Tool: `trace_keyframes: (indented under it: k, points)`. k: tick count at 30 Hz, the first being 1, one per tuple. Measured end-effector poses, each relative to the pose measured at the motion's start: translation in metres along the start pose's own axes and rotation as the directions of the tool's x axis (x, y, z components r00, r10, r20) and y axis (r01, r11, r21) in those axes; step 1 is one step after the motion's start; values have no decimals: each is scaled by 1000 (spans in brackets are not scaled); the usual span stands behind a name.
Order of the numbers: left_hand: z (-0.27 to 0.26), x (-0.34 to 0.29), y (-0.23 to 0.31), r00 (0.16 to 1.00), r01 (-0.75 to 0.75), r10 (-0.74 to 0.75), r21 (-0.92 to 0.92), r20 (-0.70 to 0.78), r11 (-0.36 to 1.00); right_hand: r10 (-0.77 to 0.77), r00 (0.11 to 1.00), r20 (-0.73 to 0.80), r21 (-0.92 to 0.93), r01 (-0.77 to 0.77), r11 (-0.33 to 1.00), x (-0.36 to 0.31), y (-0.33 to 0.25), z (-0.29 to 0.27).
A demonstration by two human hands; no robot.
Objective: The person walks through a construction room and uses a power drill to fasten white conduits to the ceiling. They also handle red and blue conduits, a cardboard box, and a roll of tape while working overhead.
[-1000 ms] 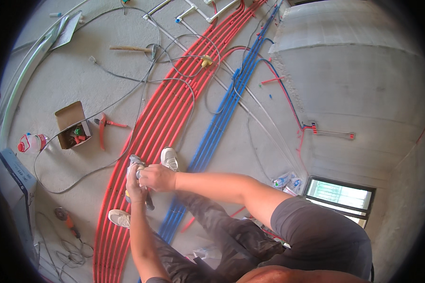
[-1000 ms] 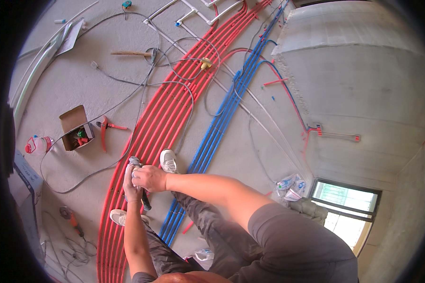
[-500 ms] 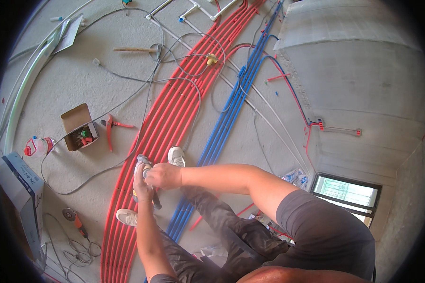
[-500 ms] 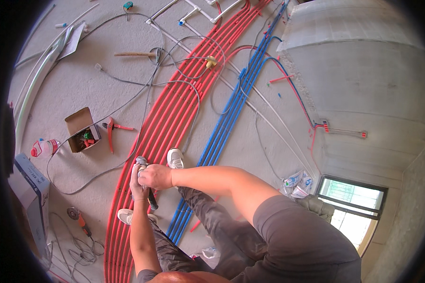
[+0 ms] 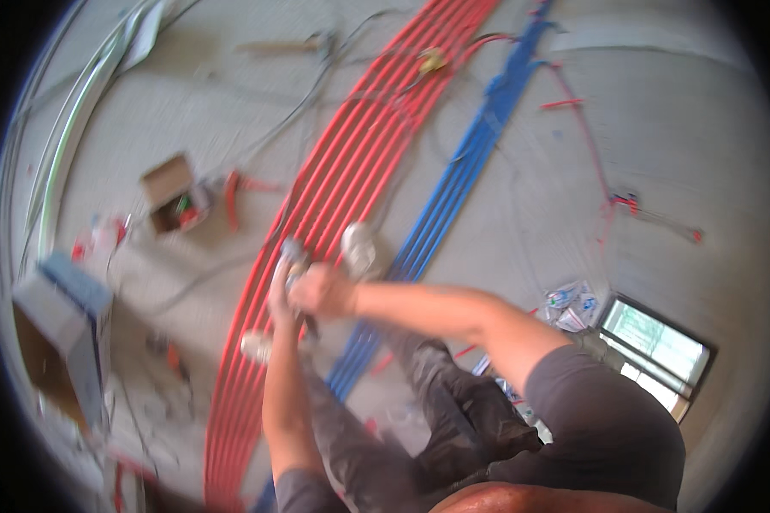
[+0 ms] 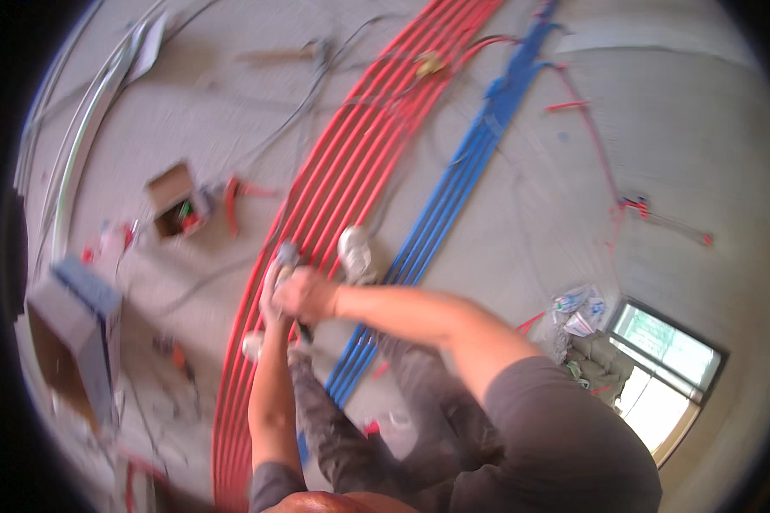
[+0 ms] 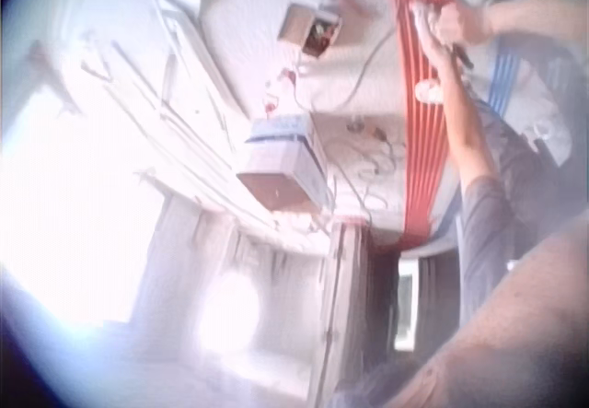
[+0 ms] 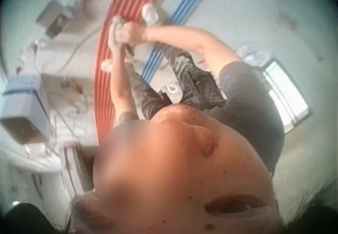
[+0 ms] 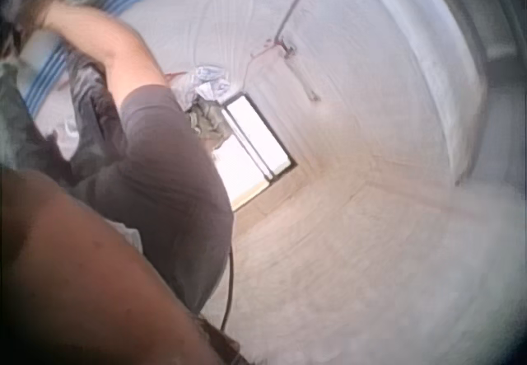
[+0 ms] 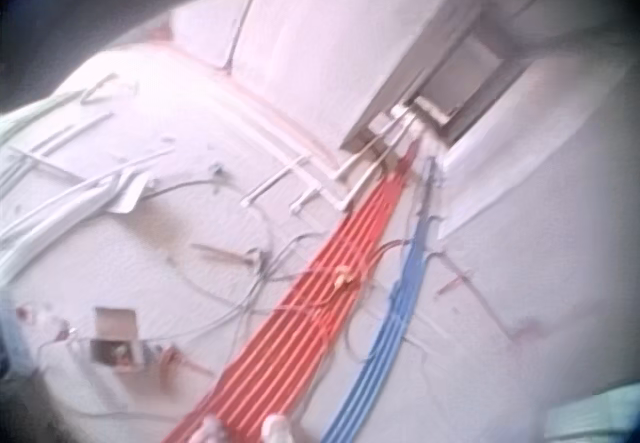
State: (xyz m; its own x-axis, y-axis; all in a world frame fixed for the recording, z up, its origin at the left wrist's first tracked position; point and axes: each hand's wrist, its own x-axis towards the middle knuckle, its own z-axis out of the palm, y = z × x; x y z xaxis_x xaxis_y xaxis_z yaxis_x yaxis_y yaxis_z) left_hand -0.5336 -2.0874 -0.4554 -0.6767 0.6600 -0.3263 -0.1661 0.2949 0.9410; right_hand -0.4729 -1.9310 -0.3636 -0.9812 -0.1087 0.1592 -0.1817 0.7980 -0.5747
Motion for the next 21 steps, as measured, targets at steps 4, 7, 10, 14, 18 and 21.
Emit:
trace_keyframes:
  k: [4,7,10,14,18,21]
  points:
    - [4,0,0,996,-78,63,277,62,958,-58,996,65,35,56,998,-16,15,-10]
    - [2,-2,6,992,-124,112,326,55,937,-112,988,106,108,100,989,-11,17,-19]
    - [-2,1,5,974,-223,216,407,63,886,15,996,83,126,-25,992,-14,11,-16]
    - [2,-1,1,965,-252,259,372,30,893,127,984,125,87,-138,987,-9,-6,-25]
    - [9,-3,-9,946,-303,323,387,16,871,211,971,116,44,-217,975,-9,-19,-24]
    - [10,-6,-18,943,-318,328,410,49,855,214,966,146,16,-219,976,-15,-6,-8]
